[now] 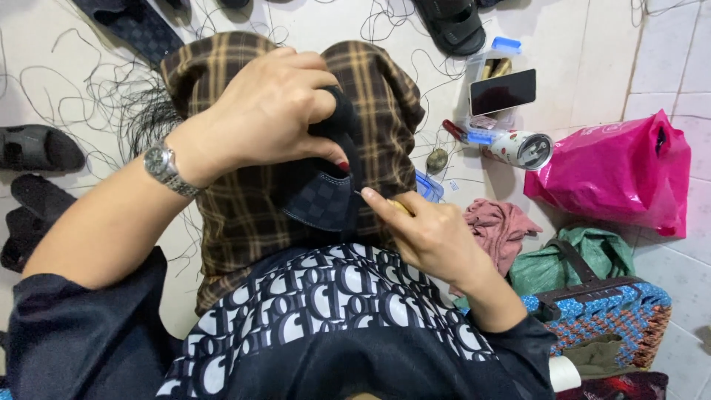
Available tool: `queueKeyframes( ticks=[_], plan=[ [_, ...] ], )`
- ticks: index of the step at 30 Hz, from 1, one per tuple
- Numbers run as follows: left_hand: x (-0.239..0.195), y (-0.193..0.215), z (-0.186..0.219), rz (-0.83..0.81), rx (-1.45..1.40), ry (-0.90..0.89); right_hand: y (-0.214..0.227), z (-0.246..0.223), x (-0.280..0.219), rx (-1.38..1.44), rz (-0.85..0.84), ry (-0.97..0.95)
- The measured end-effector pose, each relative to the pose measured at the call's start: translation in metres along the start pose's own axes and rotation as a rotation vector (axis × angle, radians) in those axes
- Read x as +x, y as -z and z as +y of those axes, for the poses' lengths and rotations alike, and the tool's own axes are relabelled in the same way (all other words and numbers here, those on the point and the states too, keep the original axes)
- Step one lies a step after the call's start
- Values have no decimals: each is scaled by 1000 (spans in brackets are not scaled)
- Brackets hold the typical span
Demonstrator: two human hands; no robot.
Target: The person is sitting on the floor and sewing a black slip-on shoe using a needle and thread. They hold the shoe steady with their left hand while stitching the upper part with their right hand. The person occasionally adjusts the shoe's position to continue the sewing process.
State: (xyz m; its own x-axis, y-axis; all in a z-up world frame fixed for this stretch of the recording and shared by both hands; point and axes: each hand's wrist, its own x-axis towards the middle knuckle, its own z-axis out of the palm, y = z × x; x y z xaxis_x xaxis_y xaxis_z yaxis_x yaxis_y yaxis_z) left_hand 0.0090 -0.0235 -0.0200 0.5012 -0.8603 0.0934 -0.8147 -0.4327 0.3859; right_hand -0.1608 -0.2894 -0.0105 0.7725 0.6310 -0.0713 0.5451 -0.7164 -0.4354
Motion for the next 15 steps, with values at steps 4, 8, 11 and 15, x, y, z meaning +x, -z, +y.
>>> queueKeyframes(
  ticks=[4,8,11,15],
  plan=[
    [3,1,-4,45,-35,-38,-18,-13,11,178,270,12],
    [1,-1,-5,34,-37,-31,-16,-43,40,224,348,-158],
    [-6,8,3,48,-3,-31,-4,-45,41,155,317,-112],
    [-38,32,43,247,-108,78,21,-43,40,-186,195,-145]
  ],
)
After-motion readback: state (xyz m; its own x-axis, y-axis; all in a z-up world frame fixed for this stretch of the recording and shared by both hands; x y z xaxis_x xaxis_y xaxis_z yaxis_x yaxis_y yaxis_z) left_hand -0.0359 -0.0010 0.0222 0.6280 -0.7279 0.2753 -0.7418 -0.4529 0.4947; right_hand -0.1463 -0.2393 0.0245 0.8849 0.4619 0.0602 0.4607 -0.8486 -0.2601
